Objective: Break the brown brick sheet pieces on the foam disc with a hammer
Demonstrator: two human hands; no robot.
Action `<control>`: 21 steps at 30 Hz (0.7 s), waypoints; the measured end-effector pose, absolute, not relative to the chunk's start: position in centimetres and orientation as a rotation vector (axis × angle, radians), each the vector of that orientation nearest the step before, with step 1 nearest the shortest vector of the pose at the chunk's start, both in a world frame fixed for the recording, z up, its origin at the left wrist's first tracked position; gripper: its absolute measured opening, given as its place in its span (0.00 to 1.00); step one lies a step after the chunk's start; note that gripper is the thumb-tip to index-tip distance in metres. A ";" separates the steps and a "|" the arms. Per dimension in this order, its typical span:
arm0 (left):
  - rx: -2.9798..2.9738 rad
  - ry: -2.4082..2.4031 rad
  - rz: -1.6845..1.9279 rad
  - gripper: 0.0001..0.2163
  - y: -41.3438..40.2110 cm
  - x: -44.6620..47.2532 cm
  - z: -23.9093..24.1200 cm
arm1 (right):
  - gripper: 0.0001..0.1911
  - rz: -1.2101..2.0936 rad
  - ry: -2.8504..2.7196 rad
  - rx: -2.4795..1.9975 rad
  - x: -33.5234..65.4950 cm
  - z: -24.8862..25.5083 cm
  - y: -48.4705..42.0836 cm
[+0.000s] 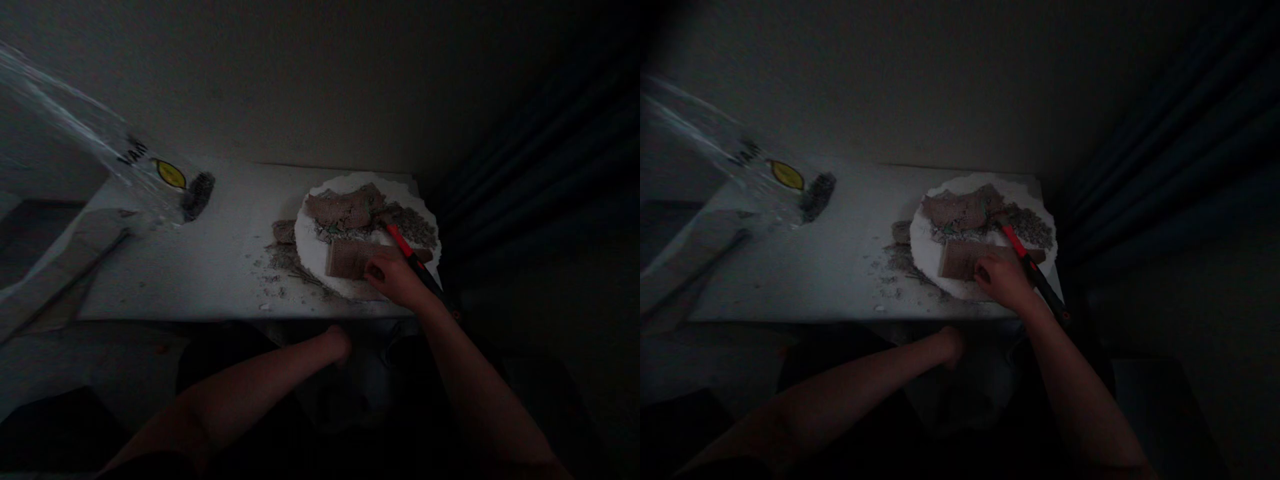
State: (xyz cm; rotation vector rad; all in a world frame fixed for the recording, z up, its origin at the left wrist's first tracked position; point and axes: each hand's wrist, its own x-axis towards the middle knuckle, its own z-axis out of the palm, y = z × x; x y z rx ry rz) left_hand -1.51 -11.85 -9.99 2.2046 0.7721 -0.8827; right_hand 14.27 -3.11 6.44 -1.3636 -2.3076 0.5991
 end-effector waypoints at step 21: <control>2.177 0.623 -1.086 0.19 -13.0 -0.1 -9.2 | 0.01 0.669 -2.549 -1.443 14.4 2.9 -1.4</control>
